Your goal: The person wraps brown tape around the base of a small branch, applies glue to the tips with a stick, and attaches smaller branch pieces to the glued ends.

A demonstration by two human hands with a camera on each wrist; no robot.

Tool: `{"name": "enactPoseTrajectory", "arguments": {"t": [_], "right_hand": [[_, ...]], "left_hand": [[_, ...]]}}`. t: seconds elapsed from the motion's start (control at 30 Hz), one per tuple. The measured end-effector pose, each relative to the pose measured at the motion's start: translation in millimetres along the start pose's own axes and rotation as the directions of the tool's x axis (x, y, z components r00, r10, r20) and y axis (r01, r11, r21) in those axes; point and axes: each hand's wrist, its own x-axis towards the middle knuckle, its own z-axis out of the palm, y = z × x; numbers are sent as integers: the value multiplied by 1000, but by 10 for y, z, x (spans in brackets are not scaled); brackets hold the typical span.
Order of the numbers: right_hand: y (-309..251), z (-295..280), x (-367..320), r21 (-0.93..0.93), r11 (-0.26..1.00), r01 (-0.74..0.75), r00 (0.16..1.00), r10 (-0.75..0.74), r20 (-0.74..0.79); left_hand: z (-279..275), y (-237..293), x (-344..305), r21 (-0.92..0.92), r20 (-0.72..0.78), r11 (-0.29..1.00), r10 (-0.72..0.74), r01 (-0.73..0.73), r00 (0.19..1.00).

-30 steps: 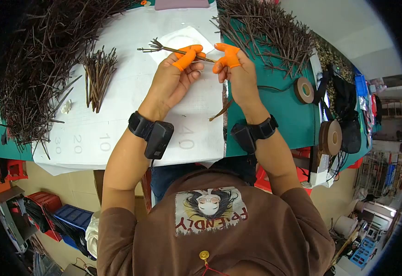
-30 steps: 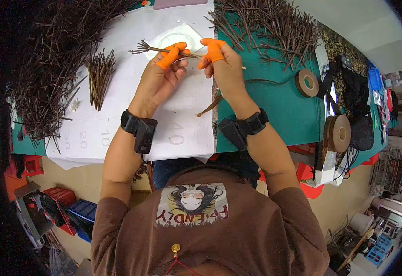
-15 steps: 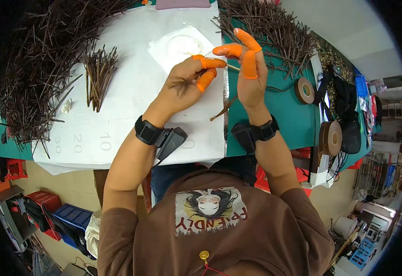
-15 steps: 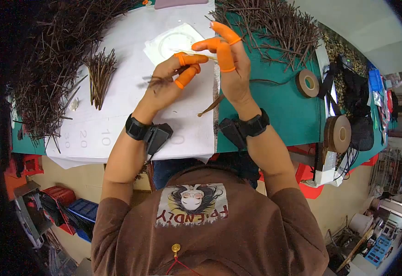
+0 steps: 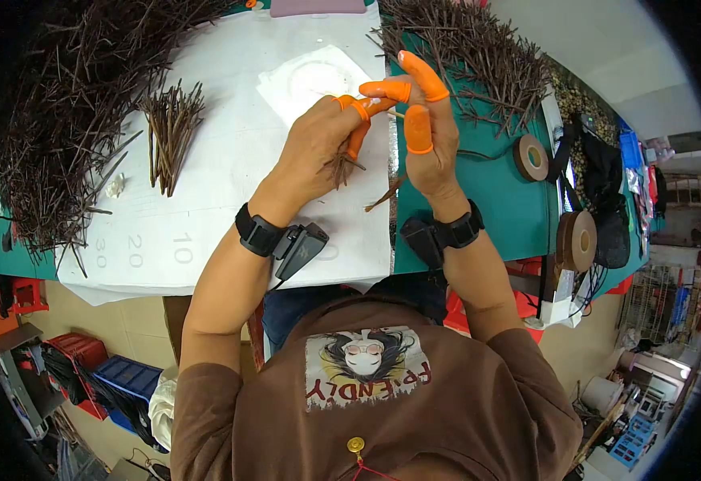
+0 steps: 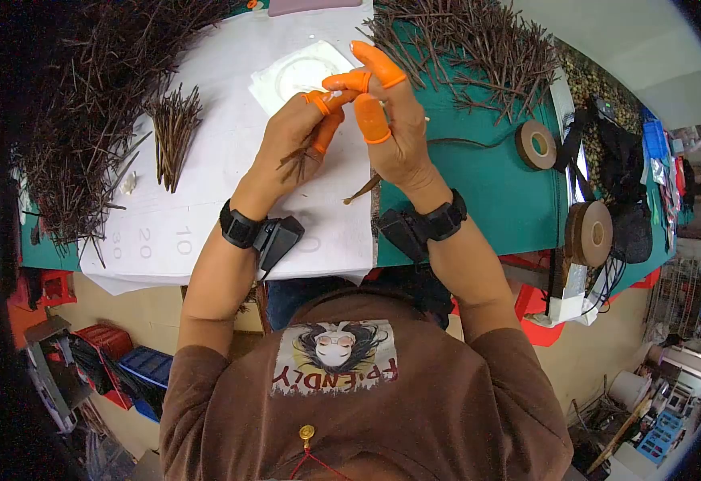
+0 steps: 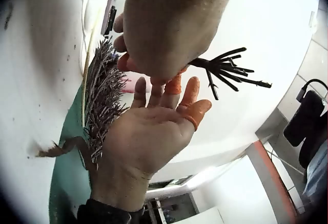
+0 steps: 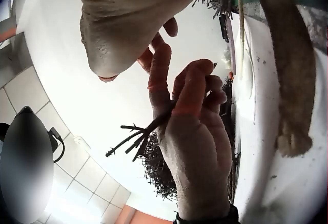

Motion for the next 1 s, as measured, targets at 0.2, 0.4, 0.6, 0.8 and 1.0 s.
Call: {"name": "enactPoseTrajectory", "arguments": {"t": [0.2, 0.4, 0.6, 0.8, 1.0], "right_hand": [[-56, 17, -27, -106, 994, 35, 998, -39, -41], [-92, 29, -19, 172, 985, -10, 991, 33, -130], [-103, 39, 59, 65, 996, 64, 998, -62, -33], [-32, -36, 25, 231, 972, -46, 996, 61, -59], [10, -9, 19, 122, 988, -97, 983, 114, -147]], "left_hand": [[8, 99, 0, -269, 56, 945, -178, 187, 982], [-57, -5, 23, -156, 29, 977, -146, 149, 989], [-97, -8, 7, 209, 45, 978, 1, -11, 999], [-45, -14, 35, -533, 81, 767, -375, 357, 924], [-204, -82, 95, -938, 323, -275, -470, 212, 821]]}}
